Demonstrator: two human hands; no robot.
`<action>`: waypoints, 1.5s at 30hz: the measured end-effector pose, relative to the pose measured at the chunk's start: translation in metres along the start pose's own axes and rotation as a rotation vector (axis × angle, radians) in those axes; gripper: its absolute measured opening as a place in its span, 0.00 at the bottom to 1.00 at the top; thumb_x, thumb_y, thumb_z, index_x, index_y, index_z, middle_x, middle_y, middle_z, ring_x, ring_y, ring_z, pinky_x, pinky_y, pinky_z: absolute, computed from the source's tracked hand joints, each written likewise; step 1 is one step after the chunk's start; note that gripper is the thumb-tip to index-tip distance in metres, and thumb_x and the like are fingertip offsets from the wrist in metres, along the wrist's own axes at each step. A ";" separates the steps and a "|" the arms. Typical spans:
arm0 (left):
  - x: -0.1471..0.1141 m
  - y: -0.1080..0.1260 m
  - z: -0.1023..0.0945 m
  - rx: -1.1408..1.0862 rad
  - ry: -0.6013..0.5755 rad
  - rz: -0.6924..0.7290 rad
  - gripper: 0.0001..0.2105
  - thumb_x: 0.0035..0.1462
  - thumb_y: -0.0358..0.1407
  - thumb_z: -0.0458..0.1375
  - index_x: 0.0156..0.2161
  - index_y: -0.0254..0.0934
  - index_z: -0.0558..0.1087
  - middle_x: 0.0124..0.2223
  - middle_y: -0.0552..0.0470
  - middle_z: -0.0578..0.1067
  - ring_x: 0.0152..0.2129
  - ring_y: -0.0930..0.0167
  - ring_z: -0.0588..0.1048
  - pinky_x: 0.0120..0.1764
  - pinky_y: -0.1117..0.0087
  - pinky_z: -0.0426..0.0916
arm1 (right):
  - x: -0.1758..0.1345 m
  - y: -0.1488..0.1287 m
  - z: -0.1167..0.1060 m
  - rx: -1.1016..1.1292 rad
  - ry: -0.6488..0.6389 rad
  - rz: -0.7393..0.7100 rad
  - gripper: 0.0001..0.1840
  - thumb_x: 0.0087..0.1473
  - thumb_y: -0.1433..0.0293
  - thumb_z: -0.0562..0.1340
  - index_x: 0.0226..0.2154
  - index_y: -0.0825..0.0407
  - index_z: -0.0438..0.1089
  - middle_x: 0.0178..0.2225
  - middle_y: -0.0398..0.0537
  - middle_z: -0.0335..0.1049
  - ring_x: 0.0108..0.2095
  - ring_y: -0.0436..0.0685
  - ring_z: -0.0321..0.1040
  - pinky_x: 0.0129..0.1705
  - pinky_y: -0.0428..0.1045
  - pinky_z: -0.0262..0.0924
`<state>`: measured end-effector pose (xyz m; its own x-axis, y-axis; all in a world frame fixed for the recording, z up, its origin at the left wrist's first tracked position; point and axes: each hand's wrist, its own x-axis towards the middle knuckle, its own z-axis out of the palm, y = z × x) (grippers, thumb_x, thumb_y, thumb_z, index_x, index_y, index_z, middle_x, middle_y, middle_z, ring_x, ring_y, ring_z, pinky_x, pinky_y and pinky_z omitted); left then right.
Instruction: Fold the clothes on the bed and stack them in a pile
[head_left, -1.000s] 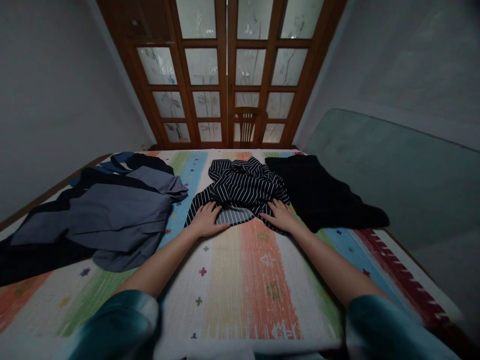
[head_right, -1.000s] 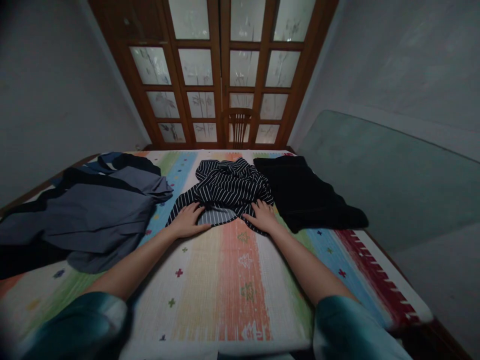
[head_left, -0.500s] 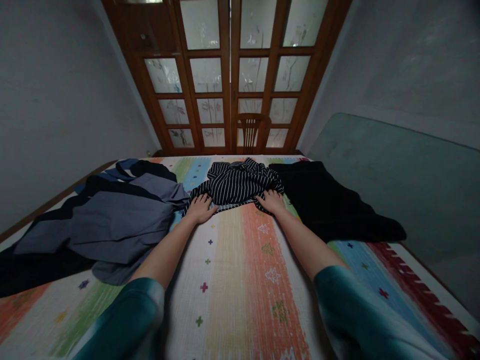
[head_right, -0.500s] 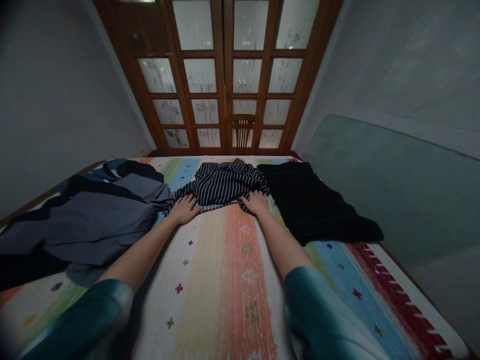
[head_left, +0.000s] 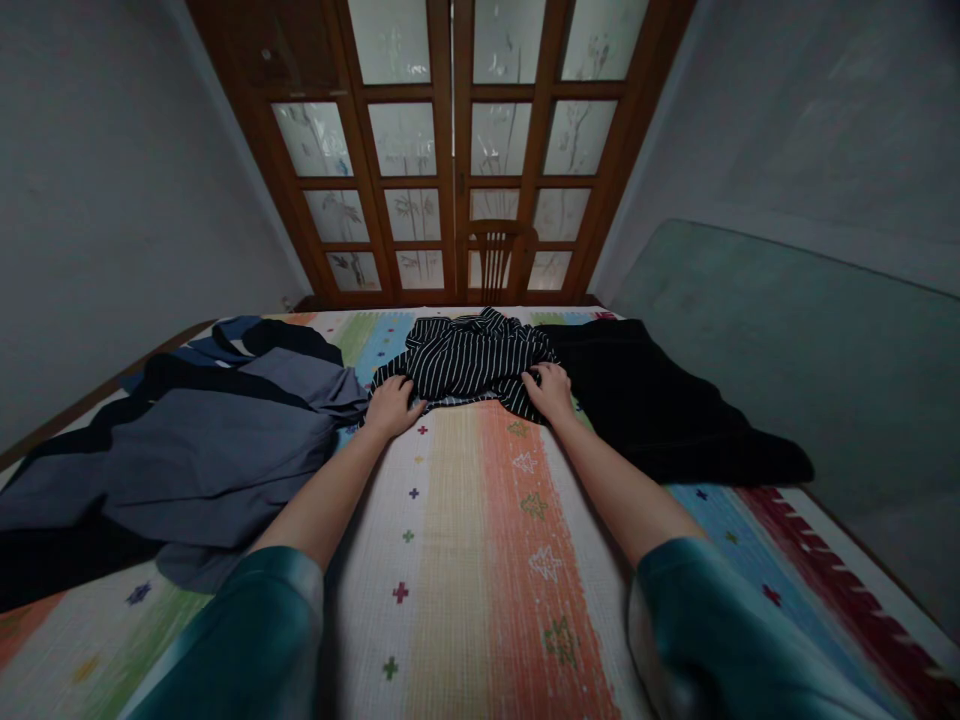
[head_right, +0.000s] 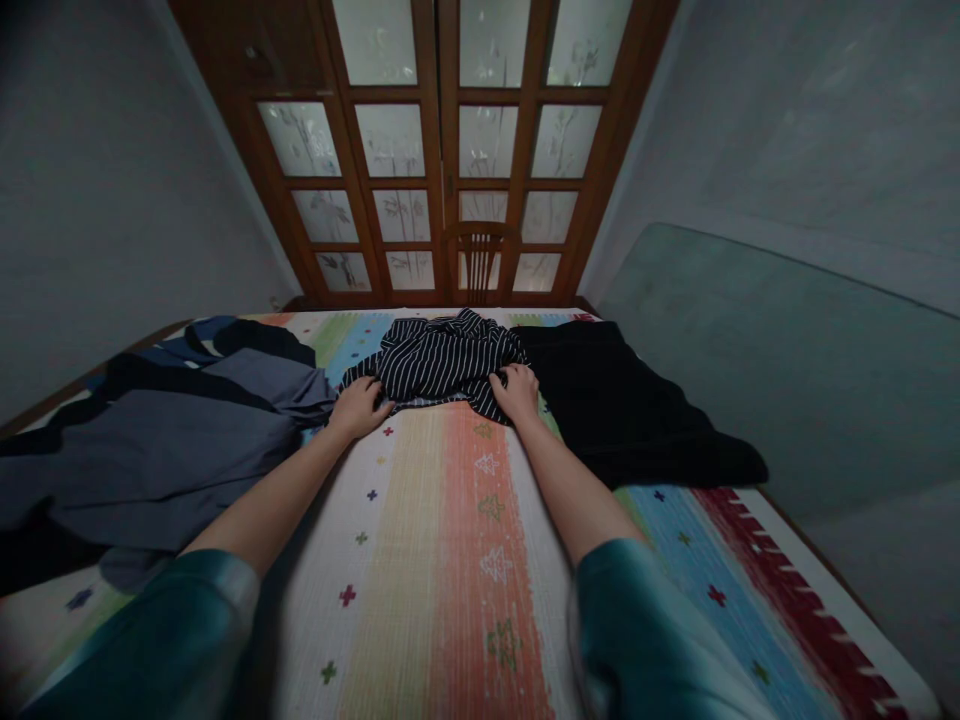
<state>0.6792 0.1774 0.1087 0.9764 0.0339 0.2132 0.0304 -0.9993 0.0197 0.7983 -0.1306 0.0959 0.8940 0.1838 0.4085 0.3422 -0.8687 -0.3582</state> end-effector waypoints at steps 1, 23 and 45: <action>-0.005 0.004 -0.003 0.012 0.040 -0.002 0.24 0.60 0.47 0.49 0.53 0.32 0.70 0.57 0.36 0.68 0.56 0.56 0.64 0.56 0.58 0.59 | -0.005 0.003 -0.007 0.009 0.031 -0.040 0.21 0.60 0.59 0.52 0.43 0.54 0.72 0.50 0.58 0.68 0.53 0.64 0.59 0.54 0.56 0.52; -0.055 0.035 -0.005 -0.157 0.047 -0.240 0.15 0.60 0.38 0.49 0.42 0.39 0.77 0.45 0.44 0.74 0.46 0.60 0.70 0.47 0.60 0.65 | -0.063 0.029 -0.038 0.219 -0.105 0.108 0.26 0.51 0.72 0.51 0.49 0.58 0.73 0.45 0.55 0.74 0.46 0.61 0.69 0.51 0.52 0.61; -0.063 -0.002 -0.018 -0.469 0.299 -0.308 0.10 0.54 0.38 0.48 0.29 0.38 0.69 0.28 0.51 0.73 0.29 0.69 0.72 0.36 0.69 0.65 | -0.073 0.028 -0.060 0.403 0.536 0.146 0.21 0.53 0.64 0.49 0.45 0.56 0.66 0.40 0.57 0.67 0.45 0.62 0.64 0.50 0.57 0.59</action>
<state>0.6137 0.1772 0.1123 0.8338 0.3886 0.3922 0.1370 -0.8337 0.5350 0.7251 -0.1963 0.1066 0.7078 -0.2654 0.6547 0.4030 -0.6095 -0.6827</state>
